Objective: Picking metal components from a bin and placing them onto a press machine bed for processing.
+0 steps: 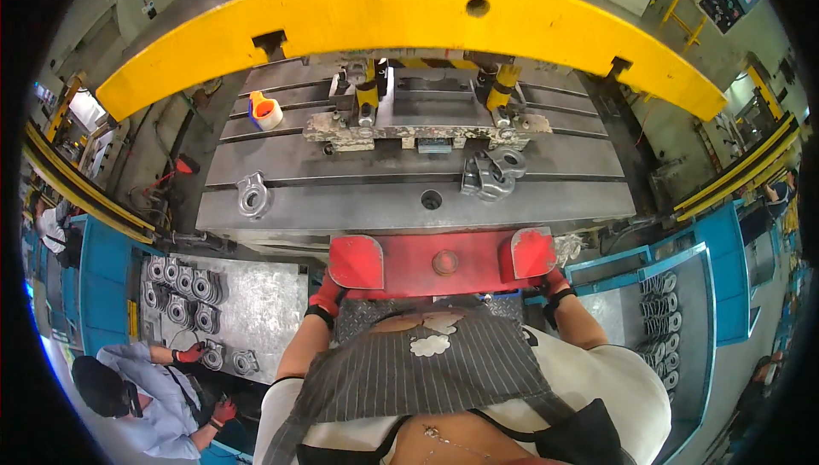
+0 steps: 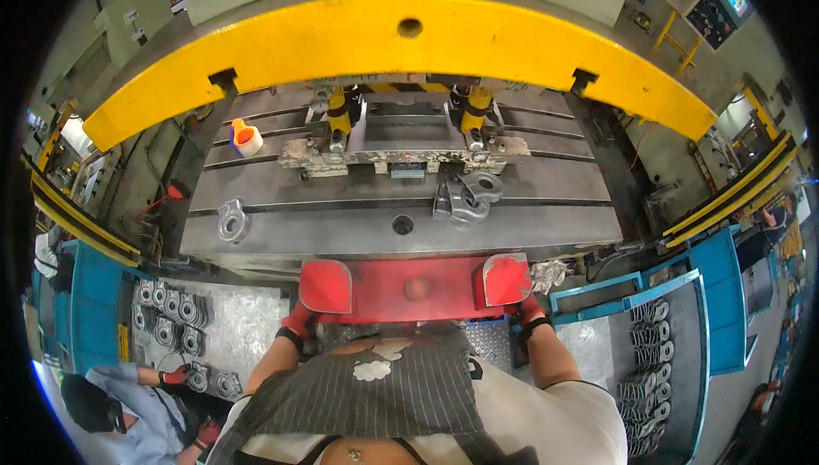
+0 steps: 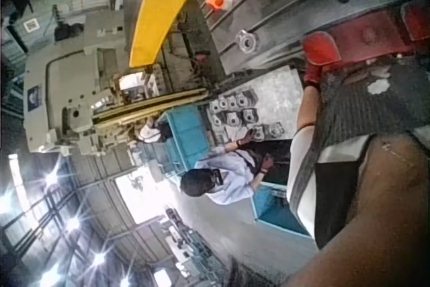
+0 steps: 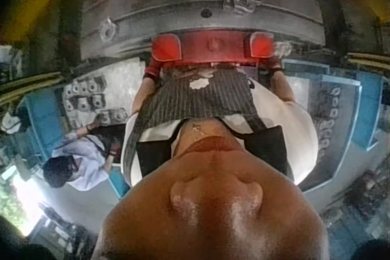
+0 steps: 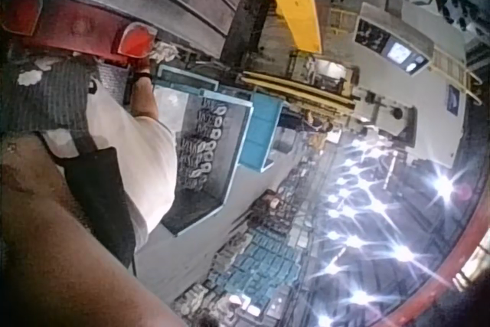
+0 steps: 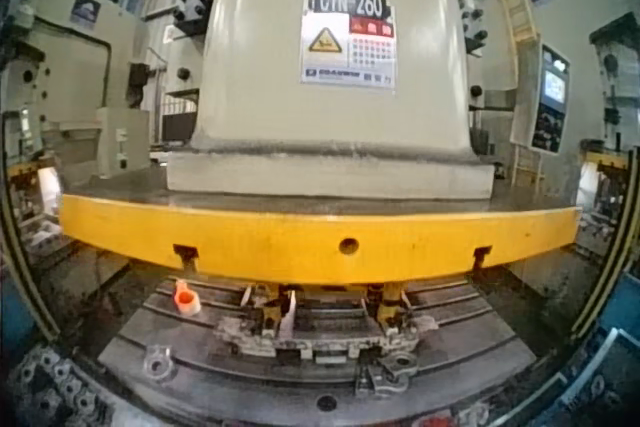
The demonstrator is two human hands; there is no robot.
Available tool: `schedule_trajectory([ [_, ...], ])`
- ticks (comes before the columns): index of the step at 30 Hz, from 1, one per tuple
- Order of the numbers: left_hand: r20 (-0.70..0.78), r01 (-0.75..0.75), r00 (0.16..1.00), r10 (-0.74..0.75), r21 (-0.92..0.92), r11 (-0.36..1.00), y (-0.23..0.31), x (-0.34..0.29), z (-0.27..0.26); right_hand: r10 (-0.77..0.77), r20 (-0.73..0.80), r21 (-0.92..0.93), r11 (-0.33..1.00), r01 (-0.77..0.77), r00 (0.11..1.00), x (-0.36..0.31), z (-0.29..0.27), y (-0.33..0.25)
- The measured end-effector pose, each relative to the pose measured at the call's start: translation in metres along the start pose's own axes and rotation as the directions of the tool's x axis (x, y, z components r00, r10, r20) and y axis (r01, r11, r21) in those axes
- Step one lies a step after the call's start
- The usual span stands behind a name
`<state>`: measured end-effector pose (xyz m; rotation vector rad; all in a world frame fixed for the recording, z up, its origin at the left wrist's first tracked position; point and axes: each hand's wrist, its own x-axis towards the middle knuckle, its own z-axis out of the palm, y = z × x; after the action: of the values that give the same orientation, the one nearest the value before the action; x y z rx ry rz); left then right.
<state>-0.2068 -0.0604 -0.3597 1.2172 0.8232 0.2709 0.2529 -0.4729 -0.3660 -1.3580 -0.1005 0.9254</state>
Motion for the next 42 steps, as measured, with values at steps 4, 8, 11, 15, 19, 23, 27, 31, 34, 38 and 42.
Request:
schedule_trajectory([
  [4,0.020,0.218,0.975,-0.220,-0.265,0.939,-0.005,-0.028,-0.064,-0.006,-0.149,-0.118,0.993,-0.012,0.989,-0.022,0.032,-0.054],
  [8,-0.105,0.052,0.994,0.016,0.607,0.793,0.159,-0.031,-0.066,-0.552,-0.267,-0.502,0.779,0.375,0.790,-0.017,0.026,-0.077],
  [11,0.025,-0.054,0.998,0.049,0.272,0.961,0.261,0.008,-0.015,-0.778,0.012,-0.851,0.322,0.414,0.629,-0.020,0.068,-0.103],
  [15,0.152,-0.642,0.747,0.648,0.417,0.643,0.361,0.118,0.095,-0.698,0.005,-0.913,0.290,0.289,0.716,-0.025,0.119,-0.112],
  [19,0.076,-0.399,0.700,0.710,0.867,0.300,0.409,0.226,0.169,-0.700,0.056,-0.918,0.244,0.312,0.712,-0.031,0.130,-0.122],
  [23,-0.149,0.014,0.839,0.524,0.967,0.253,0.444,0.275,0.225,-0.698,0.036,-0.896,0.295,0.333,0.715,-0.031,0.129,-0.125],
  [27,-0.270,0.149,0.875,0.402,0.940,0.307,0.449,0.324,0.235,-0.698,0.058,-0.893,0.284,0.350,0.713,-0.032,0.130,-0.129],
  [31,-0.353,0.247,0.852,0.387,0.922,0.297,0.447,0.354,0.238,-0.658,0.048,-0.913,0.277,0.301,0.751,-0.032,0.134,-0.136],
  [34,-0.332,0.234,0.869,0.368,0.929,0.286,0.459,0.343,0.251,-0.642,0.019,-0.920,0.289,0.265,0.766,-0.029,0.134,-0.135],
  [38,-0.225,0.064,0.833,0.506,0.947,0.316,0.473,0.312,0.226,-0.609,0.033,-0.910,0.309,0.276,0.793,-0.029,0.137,-0.138],
  [42,0.008,-0.177,0.721,0.692,0.969,0.173,0.461,0.257,0.176,-0.653,0.071,-0.936,0.217,0.276,0.754,-0.028,0.134,-0.128],
])
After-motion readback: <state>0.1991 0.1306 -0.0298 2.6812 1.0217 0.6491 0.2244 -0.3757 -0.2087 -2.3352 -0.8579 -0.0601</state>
